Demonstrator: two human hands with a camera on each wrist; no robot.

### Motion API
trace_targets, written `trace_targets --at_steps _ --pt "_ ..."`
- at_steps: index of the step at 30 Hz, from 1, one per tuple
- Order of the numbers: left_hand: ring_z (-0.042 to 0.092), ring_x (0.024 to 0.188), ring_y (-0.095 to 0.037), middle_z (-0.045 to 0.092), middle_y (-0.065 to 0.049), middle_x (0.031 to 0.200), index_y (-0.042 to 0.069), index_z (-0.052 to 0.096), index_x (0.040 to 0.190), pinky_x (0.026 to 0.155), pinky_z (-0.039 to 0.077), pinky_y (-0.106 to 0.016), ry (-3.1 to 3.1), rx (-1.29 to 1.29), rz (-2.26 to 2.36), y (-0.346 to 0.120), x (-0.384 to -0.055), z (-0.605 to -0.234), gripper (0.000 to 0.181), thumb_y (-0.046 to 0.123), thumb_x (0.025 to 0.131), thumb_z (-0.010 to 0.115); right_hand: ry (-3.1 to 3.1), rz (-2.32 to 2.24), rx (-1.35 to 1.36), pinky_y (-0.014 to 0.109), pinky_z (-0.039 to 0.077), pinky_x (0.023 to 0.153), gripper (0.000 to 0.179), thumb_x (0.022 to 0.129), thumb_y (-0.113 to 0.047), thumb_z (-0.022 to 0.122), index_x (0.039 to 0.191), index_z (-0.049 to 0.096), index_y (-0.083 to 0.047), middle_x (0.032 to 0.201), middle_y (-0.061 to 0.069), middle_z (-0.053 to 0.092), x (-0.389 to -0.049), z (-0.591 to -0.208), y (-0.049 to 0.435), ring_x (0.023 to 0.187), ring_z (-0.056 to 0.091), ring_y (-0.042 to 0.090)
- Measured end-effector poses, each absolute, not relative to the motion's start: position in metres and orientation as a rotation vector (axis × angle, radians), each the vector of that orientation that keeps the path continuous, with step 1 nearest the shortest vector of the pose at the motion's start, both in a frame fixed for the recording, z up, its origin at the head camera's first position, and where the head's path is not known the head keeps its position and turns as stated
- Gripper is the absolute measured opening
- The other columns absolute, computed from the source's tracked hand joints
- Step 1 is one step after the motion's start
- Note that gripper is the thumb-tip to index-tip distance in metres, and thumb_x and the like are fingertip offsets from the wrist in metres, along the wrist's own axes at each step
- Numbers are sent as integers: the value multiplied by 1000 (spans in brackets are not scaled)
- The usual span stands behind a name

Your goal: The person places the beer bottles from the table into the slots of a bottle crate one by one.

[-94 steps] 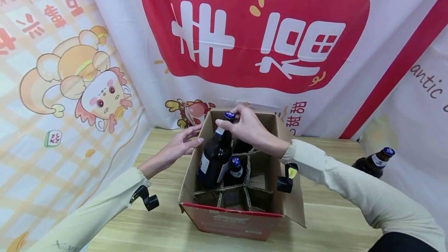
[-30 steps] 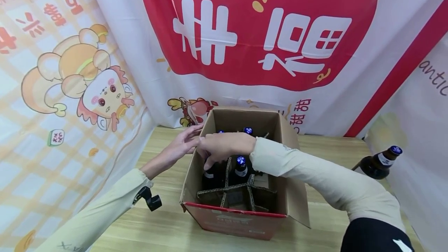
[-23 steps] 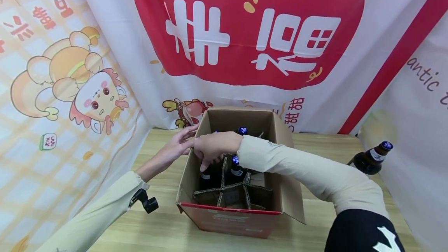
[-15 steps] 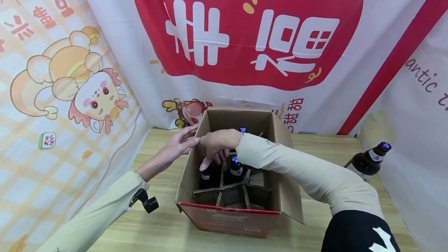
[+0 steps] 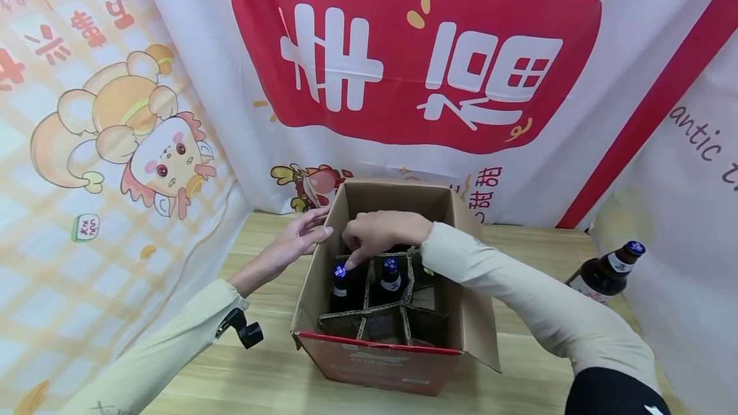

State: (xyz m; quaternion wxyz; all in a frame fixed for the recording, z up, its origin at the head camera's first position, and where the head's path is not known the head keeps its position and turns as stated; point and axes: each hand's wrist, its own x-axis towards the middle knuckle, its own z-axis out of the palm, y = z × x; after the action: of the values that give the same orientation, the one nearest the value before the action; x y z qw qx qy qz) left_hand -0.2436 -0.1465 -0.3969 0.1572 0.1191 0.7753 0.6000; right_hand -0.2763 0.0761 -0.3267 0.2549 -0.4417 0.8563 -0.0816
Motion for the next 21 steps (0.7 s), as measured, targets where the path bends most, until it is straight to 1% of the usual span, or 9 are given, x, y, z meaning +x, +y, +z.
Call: trace_targets --at_steps 3,6,11,18,21 --pt "47 144 -43 37 -19 165 17 29 165 112 49 -59 2223 324 1719 -146 -242 -397 69 30 106 61 2404 -303 -1246 25 53 63 20 99 -34 74 91 71 -15 76 -6 66 -277 -314 95 63 56 6" --pt "47 144 -43 36 -19 165 16 29 166 112 49 -59 2215 332 1721 -145 -242 -397 69 29 106 61 2508 -413 -1241 28 52 62 20 100 -31 73 88 71 -14 72 -3 66 -277 -305 115 60 56 8" --pt "46 145 -43 37 -19 165 16 29 166 112 50 -58 2220 340 1712 -144 -242 -397 70 30 106 62 2665 -558 -1173 30 55 65 14 100 -28 73 96 74 -14 77 -4 68 -279 -297 148 63 60 10" --pt "46 145 -42 37 -19 165 17 30 165 112 50 -57 2229 326 1730 -144 -241 -399 69 27 105 62 2839 -756 -1070 31 56 63 10 99 -20 74 102 76 -11 79 -2 71 -283 -306 189 63 61 14" --pt "47 144 -42 37 -19 165 16 30 165 112 49 -57 2219 328 1742 -144 -241 -398 69 27 105 62 2965 -821 -1015 35 62 71 11 99 -18 74 103 77 -9 86 3 75 -284 -313 210 71 66 15"
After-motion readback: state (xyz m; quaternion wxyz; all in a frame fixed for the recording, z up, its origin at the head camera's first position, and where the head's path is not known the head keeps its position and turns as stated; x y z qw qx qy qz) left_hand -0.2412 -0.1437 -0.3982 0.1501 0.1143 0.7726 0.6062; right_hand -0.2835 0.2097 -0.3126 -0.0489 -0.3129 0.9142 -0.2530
